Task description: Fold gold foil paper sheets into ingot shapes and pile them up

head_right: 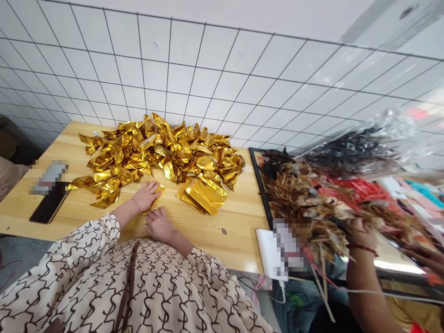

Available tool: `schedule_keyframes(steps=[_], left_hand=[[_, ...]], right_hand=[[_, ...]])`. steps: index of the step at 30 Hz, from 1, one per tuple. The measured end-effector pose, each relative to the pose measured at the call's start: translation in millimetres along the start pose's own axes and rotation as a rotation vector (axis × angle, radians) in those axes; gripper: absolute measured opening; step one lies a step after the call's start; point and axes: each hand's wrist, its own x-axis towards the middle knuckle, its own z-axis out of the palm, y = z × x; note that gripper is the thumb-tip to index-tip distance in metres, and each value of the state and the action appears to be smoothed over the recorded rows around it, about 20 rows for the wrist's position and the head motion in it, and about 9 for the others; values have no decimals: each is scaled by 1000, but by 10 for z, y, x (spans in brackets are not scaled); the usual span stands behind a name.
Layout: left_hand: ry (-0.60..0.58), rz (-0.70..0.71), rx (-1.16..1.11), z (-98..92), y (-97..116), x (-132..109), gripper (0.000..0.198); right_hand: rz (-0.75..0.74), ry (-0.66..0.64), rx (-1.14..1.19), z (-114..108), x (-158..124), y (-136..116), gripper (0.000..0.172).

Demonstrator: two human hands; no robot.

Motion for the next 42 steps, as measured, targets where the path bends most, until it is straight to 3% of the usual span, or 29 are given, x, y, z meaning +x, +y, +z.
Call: schedule_keyframes(steps=[4, 7, 13, 18, 25, 34, 42], left_hand=[[56, 21, 16, 42, 9, -12, 49], [110, 44, 27, 81, 23, -22, 45], [161, 46, 46, 205, 56, -62, 48], [203, 39, 43, 326, -6, -126, 49], [300, -19, 53, 301, -158, -68, 41], [387, 55, 14, 722, 197, -301, 47], [356, 48, -47, 839, 165, -337, 55]], right_hand=[[122, 77, 9, 16, -32, 203, 30], [253, 128, -75, -3, -13, 427, 41], [343, -36, -168, -13, 81, 694, 51], [417, -71, -223, 29, 93, 593, 49], [409, -40, -271, 113, 47, 359, 47], [398, -15, -293, 108, 19, 304, 45], [400, -7, -289, 76, 33, 340, 41]])
